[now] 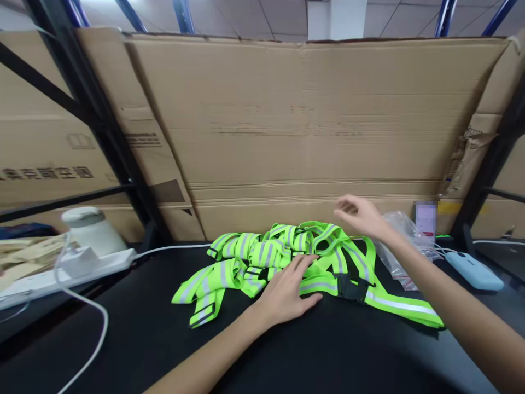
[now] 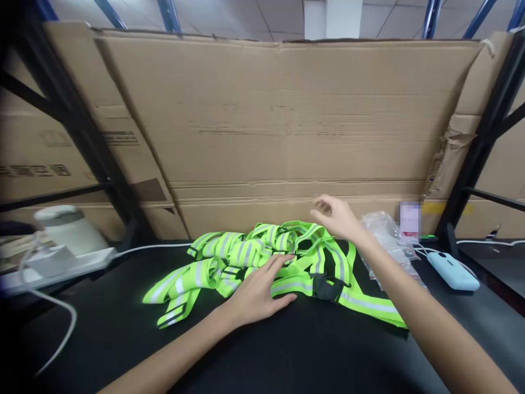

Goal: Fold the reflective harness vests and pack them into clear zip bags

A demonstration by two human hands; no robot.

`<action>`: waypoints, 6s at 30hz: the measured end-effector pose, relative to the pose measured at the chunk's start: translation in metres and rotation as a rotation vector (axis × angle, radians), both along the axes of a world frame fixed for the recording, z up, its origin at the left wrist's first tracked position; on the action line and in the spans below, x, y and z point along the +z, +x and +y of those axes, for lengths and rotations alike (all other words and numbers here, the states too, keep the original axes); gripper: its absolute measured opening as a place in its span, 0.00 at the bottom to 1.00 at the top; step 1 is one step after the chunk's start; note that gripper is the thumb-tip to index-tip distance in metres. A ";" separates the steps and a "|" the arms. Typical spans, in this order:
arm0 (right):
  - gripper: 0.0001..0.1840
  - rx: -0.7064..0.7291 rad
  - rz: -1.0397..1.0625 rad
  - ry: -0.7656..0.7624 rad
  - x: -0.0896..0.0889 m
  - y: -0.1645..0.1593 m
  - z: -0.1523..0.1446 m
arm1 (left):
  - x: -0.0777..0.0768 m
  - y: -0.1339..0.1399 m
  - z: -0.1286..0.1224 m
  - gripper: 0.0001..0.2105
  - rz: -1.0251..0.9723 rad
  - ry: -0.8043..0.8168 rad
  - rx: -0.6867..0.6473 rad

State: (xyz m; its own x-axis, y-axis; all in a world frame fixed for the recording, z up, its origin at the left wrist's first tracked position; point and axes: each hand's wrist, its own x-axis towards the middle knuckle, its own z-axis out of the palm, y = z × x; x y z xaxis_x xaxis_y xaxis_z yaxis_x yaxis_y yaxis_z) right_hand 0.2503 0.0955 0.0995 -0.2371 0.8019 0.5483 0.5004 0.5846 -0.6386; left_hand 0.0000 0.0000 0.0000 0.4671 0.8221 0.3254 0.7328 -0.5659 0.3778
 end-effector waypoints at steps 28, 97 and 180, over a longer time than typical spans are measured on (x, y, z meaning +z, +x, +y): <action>0.28 0.267 -0.517 -0.259 -0.100 0.051 -0.092 | 0.033 -0.057 0.010 0.22 -0.030 -0.671 -0.106; 0.29 0.820 -0.143 -1.187 -0.055 0.117 -0.100 | 0.016 -0.013 -0.012 0.12 -0.528 -0.463 -0.354; 0.28 0.476 -0.245 -0.308 -0.084 0.013 -0.104 | -0.006 0.010 -0.017 0.17 -0.329 -0.086 -0.300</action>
